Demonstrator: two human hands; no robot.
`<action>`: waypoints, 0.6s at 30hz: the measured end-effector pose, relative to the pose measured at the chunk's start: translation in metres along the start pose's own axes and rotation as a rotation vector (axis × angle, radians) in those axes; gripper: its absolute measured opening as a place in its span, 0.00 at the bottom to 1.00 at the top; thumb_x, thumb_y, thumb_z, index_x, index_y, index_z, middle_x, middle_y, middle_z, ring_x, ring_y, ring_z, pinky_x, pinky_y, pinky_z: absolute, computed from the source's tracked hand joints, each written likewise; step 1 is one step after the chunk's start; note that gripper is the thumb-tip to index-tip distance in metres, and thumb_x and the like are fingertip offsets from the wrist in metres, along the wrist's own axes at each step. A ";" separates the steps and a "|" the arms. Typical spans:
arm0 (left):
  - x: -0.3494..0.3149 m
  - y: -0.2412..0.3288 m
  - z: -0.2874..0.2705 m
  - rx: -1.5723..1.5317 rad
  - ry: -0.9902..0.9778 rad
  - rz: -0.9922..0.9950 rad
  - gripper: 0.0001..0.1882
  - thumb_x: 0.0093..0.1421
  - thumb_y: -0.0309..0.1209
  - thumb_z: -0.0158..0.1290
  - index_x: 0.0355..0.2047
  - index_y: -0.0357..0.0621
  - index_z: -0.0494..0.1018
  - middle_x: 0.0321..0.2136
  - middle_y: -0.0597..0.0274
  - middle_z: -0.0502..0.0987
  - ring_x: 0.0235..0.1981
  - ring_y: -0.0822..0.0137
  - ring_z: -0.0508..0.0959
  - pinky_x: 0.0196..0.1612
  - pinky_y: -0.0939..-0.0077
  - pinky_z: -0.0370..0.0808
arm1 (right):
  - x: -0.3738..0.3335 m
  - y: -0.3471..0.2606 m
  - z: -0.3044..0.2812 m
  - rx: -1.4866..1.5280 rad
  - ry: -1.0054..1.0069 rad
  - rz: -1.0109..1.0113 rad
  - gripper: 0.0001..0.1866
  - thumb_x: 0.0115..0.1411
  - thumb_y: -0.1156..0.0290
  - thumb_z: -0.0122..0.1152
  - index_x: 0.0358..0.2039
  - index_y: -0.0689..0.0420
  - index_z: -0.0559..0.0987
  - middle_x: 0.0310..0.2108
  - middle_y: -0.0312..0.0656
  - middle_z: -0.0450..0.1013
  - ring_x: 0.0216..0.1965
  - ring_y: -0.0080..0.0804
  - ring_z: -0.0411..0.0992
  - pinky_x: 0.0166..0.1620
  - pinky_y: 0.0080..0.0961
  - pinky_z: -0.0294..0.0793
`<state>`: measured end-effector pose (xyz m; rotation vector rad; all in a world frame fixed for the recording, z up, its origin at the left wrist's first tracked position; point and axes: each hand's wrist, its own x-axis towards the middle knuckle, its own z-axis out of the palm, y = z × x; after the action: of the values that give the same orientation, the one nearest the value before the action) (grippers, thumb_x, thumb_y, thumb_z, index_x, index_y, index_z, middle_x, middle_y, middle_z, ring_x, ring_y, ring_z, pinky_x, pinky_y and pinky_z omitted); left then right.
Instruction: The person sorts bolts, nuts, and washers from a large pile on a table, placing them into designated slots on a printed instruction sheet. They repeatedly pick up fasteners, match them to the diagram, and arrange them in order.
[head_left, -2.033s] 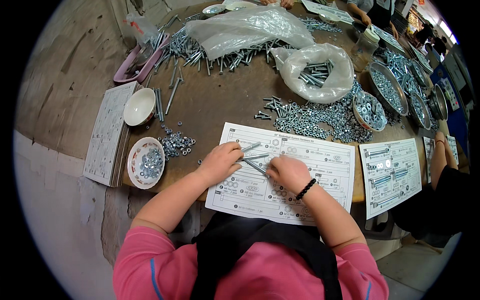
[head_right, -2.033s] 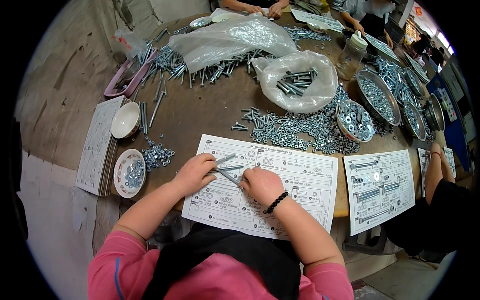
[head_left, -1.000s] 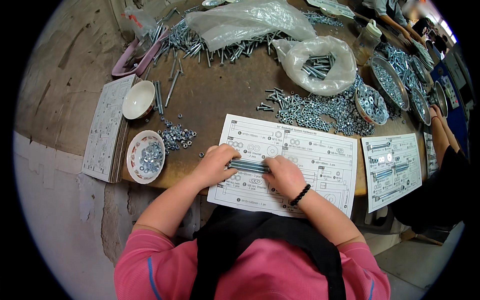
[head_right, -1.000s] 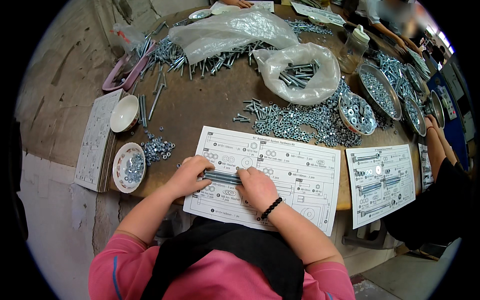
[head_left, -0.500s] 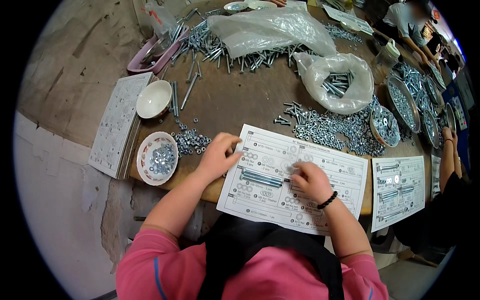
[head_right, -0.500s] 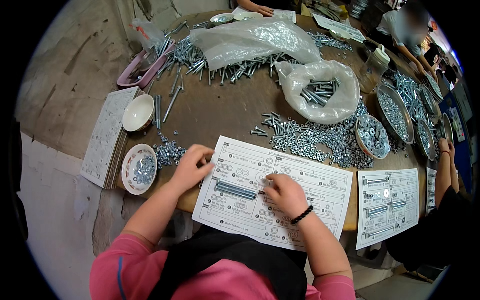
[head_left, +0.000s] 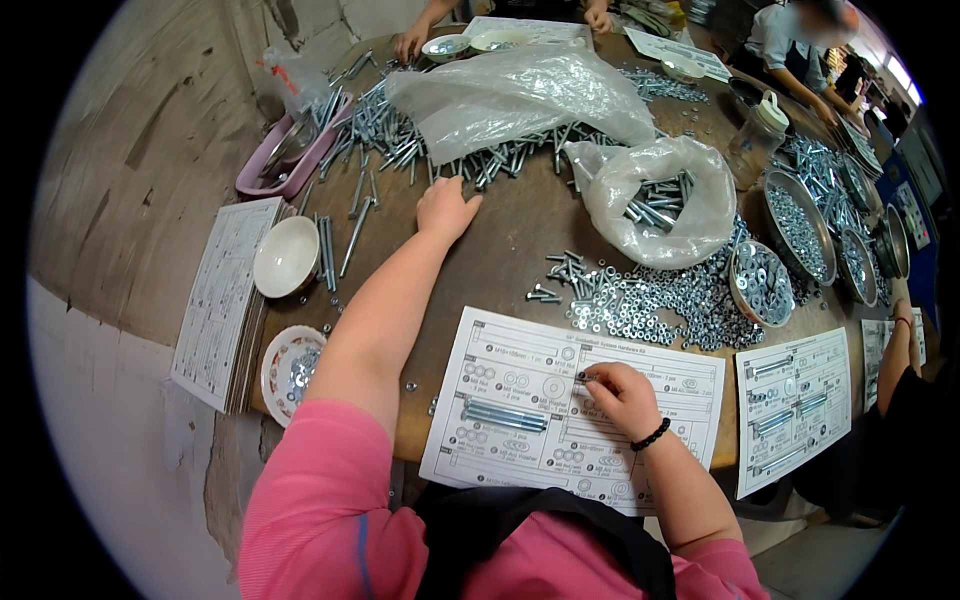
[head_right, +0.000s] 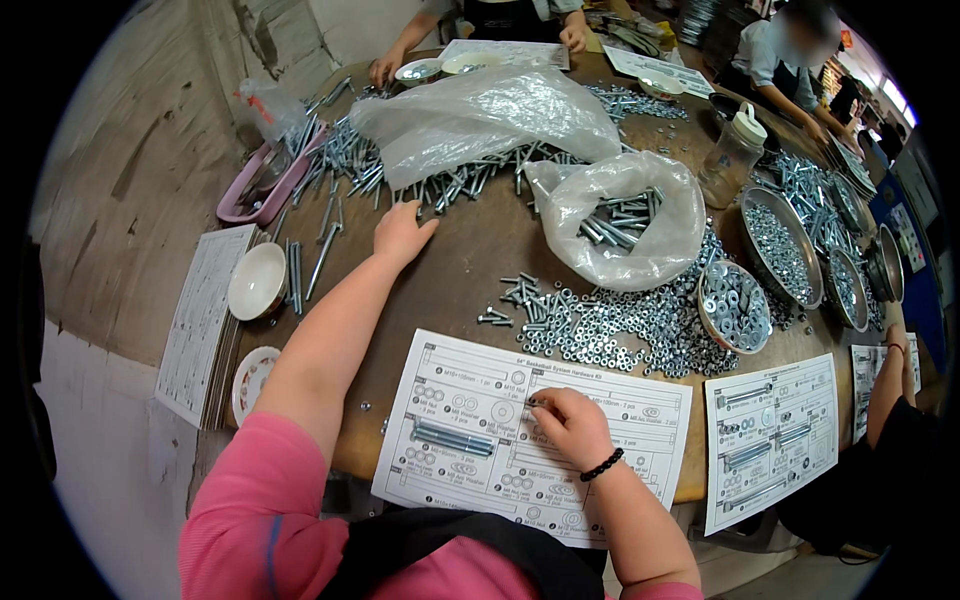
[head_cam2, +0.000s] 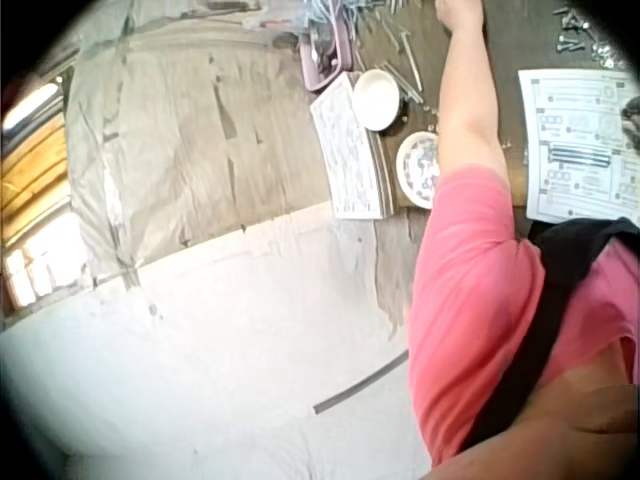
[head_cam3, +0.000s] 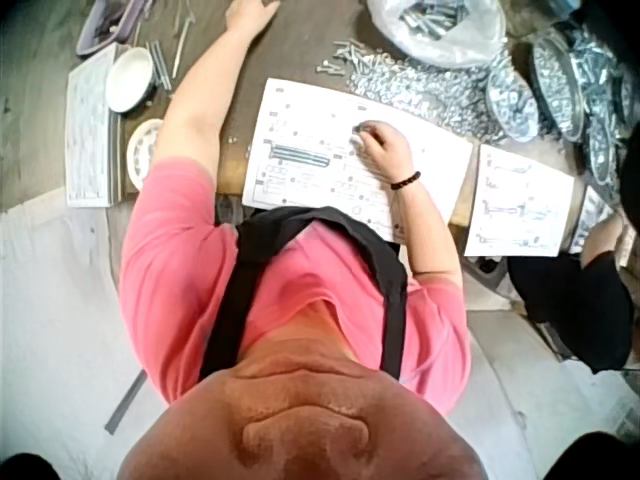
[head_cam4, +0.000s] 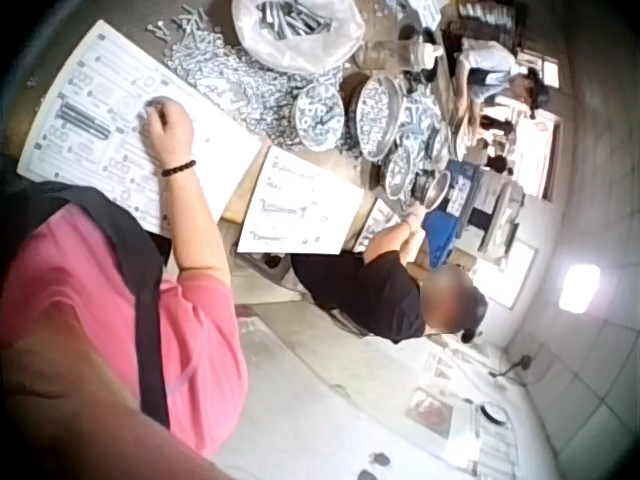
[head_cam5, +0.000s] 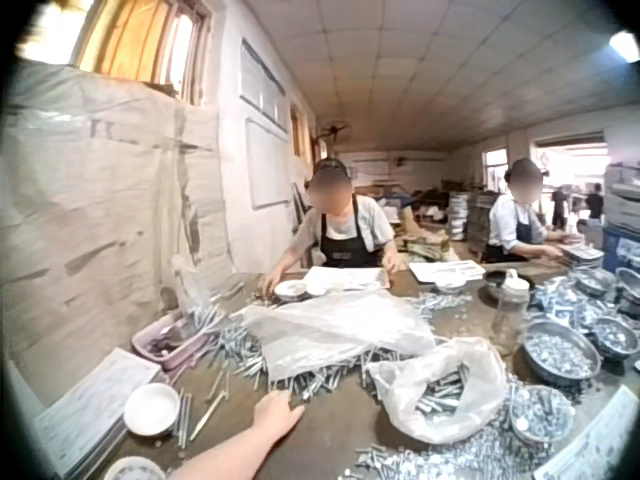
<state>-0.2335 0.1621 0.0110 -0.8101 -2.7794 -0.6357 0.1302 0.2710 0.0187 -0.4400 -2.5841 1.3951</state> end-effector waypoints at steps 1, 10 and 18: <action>0.009 0.013 0.001 0.060 -0.023 -0.020 0.28 0.50 0.48 0.53 0.43 0.39 0.71 0.42 0.51 0.72 0.44 0.57 0.71 0.46 0.61 0.67 | 0.000 0.000 -0.001 -0.016 -0.003 -0.010 0.10 0.52 0.67 0.58 0.35 0.56 0.77 0.23 0.40 0.71 0.24 0.34 0.70 0.28 0.27 0.68; 0.054 0.050 0.030 0.415 -0.044 -0.149 0.27 0.50 0.52 0.53 0.38 0.41 0.75 0.41 0.54 0.74 0.45 0.59 0.72 0.47 0.62 0.62 | 0.000 -0.002 -0.002 -0.050 -0.016 -0.025 0.10 0.52 0.66 0.57 0.34 0.55 0.77 0.26 0.41 0.72 0.27 0.36 0.71 0.31 0.28 0.70; 0.042 0.040 0.018 0.527 -0.239 -0.072 0.13 0.56 0.31 0.42 0.35 0.45 0.76 0.36 0.58 0.77 0.39 0.60 0.76 0.45 0.64 0.62 | 0.001 -0.001 -0.001 -0.053 -0.003 -0.028 0.10 0.53 0.65 0.55 0.33 0.55 0.77 0.26 0.41 0.73 0.29 0.38 0.72 0.33 0.30 0.70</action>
<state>-0.2473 0.2203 0.0206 -0.7041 -2.9759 0.2058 0.1298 0.2719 0.0200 -0.4079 -2.6242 1.3216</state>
